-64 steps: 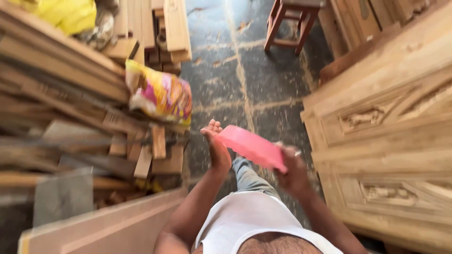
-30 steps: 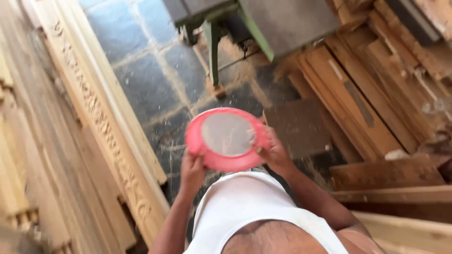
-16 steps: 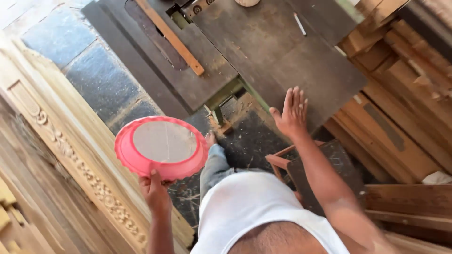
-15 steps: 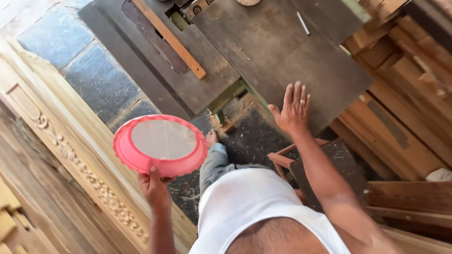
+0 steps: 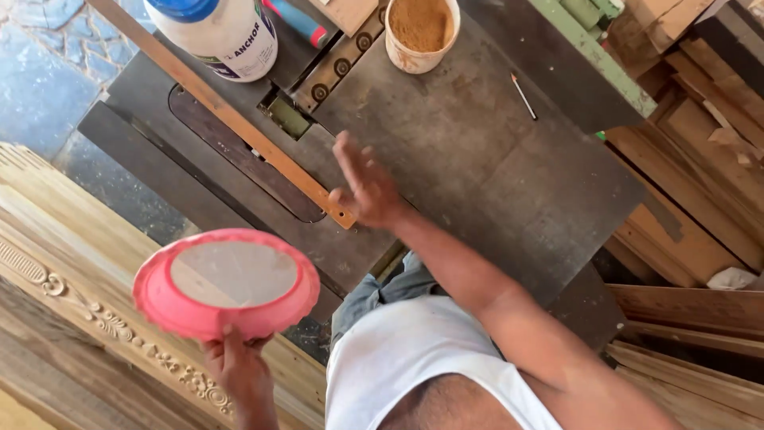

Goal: The person pours sawdust from a white container into a pink sieve held over a table saw surface, then shakes the sieve to separate fine particles. The person walks to a nearby shelf, picks up a second container, returns to the table, and repeats the sifting process with additional sawdust.

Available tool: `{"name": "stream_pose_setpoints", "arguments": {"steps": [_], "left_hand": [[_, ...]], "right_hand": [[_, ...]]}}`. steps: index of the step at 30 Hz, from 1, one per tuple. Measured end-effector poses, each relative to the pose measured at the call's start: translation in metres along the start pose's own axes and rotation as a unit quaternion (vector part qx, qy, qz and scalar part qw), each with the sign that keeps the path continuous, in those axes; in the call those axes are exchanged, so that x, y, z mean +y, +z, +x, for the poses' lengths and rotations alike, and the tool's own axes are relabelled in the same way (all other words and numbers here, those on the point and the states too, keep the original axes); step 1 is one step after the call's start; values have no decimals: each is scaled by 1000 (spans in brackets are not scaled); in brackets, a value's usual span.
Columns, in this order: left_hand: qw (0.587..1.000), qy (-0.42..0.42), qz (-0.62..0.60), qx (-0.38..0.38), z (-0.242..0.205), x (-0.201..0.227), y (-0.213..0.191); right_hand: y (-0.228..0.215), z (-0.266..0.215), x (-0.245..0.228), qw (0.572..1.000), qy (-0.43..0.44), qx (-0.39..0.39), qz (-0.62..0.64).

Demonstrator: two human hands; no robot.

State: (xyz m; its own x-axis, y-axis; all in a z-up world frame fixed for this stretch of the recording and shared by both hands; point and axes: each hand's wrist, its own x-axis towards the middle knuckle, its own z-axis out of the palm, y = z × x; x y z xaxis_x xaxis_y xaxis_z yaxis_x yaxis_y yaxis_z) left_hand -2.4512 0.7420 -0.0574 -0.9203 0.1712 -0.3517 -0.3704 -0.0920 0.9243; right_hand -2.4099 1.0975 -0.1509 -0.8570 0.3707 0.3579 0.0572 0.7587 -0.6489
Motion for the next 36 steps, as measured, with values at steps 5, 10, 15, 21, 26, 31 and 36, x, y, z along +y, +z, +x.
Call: {"name": "stream_pose_setpoints", "arguments": {"steps": [5,10,15,21,26,31,36], "left_hand": [[1000,14,-2,6,11,5,29],[998,10,60,19,22,-5,49],[991,16,128,-20,33,-7,85],[989,-4,141,-52,39,4,117],[983,-22,170,-72,44,6,124],[981,-29,156,-112,55,1,143],[976,-39,128,-172,74,-1,165]], "right_hand": [[-85,26,26,971,108,207,-57],[-167,65,99,965,170,109,-167],[-165,77,109,967,175,82,-168],[-166,85,102,971,97,178,-127],[-151,87,122,979,103,164,-65],[-166,84,95,982,74,169,-44],[-203,78,36,985,-28,141,-92]]}}
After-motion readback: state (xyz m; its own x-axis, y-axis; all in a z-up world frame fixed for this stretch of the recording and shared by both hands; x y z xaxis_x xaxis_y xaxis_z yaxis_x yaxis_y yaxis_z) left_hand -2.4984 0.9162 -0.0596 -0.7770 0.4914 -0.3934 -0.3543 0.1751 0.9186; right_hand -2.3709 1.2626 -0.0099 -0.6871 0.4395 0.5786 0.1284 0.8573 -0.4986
